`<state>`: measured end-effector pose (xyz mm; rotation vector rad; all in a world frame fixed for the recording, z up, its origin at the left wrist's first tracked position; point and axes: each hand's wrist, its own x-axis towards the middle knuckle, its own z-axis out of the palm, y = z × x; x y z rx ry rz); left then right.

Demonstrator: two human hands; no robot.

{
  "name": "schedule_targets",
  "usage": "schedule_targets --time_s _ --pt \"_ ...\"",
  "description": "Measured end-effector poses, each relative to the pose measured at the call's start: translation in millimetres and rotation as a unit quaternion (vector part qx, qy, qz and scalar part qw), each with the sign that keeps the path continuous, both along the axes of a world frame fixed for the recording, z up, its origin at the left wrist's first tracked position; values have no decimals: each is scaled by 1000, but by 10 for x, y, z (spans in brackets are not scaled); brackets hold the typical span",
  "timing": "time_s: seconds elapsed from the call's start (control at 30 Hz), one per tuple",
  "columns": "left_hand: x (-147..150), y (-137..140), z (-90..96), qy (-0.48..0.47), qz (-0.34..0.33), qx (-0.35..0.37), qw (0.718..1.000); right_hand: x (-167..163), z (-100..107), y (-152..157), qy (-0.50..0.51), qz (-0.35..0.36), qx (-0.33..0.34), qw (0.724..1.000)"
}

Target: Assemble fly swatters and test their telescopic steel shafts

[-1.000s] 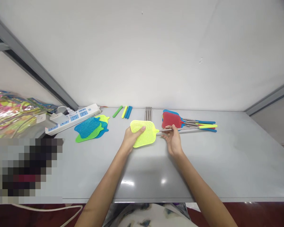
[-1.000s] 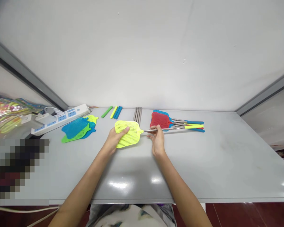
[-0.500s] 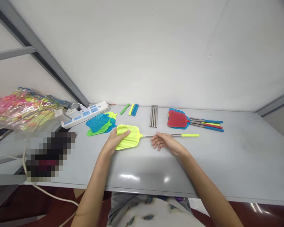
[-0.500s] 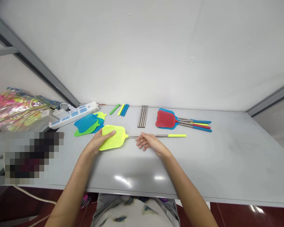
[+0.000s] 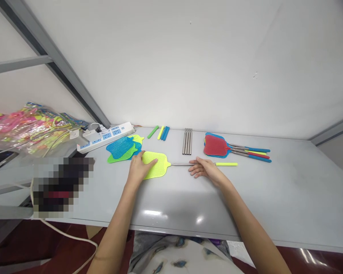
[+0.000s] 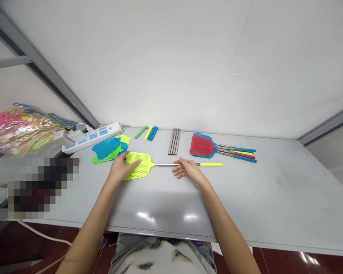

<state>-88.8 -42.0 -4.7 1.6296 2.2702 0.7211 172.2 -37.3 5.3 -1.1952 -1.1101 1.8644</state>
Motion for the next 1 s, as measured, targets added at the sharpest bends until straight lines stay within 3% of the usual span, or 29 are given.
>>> schedule_targets --time_s 0.33,0.53,1.0 --pt "126 -2 -14 12 7 17 1000 -11 -8 2 -4 -7 5 1000" --pt "158 0 7 28 -13 -8 999 -9 -55 9 -4 -10 14 1000" --pt "305 -37 64 -8 -32 14 999 -15 -45 -4 5 -18 11 1000"
